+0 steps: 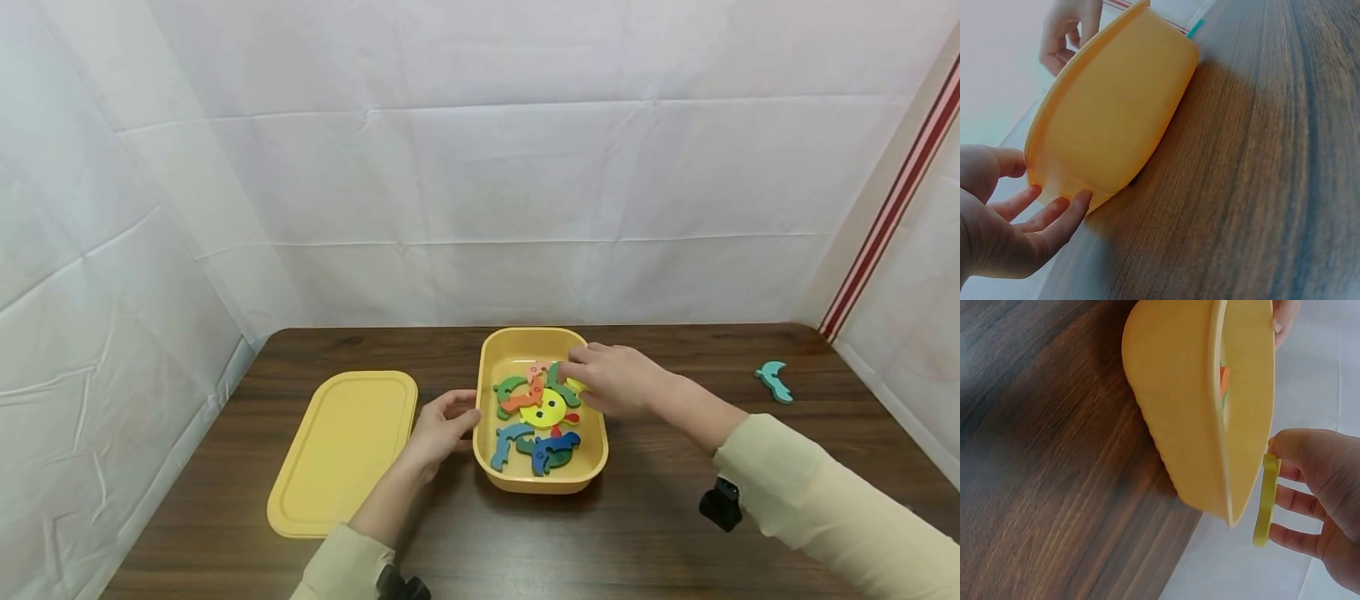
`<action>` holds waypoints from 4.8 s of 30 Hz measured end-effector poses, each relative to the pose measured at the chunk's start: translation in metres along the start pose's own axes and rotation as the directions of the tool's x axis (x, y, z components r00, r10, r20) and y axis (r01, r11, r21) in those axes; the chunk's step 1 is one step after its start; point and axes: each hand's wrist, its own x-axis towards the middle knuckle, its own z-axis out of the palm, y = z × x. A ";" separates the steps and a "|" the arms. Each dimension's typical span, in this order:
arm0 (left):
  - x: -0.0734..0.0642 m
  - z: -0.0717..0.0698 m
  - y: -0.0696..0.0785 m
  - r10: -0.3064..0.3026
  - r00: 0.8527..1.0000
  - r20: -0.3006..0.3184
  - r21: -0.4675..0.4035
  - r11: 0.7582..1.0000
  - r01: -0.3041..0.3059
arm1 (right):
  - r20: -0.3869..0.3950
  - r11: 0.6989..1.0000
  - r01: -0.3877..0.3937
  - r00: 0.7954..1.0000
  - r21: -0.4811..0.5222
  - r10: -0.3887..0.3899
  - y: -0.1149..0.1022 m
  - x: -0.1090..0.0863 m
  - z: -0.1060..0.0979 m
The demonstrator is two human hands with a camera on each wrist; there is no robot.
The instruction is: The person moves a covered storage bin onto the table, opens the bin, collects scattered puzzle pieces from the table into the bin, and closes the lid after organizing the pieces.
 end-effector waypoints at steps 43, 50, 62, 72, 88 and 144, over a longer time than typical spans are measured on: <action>0.001 0.000 0.001 -0.014 1.000 -0.012 0.012 1.000 0.014 | 0.010 0.996 0.057 0.998 0.075 -0.058 -0.026 0.021 0.010; 0.001 0.000 0.001 -0.010 1.000 -0.012 0.015 1.000 0.010 | 0.036 0.997 -0.002 0.999 0.079 -0.001 -0.023 0.015 0.007; -0.002 -0.001 0.006 -0.006 1.000 0.018 -0.001 1.000 0.006 | 0.002 0.990 -0.131 0.991 0.046 0.131 0.001 -0.007 0.004; 0.002 0.000 0.000 -0.006 1.000 -0.007 0.008 1.000 0.006 | -0.084 0.957 -0.289 0.953 0.035 0.291 0.040 -0.036 0.012; -0.001 -0.001 -0.001 -0.017 1.000 -0.021 0.012 1.000 0.017 | 0.063 0.855 -0.516 0.856 0.052 0.513 0.091 -0.087 0.030; -0.004 -0.001 -0.001 0.022 1.000 0.004 -0.013 1.000 -0.022 | 0.328 0.562 -0.817 0.570 0.128 0.753 0.165 -0.184 0.083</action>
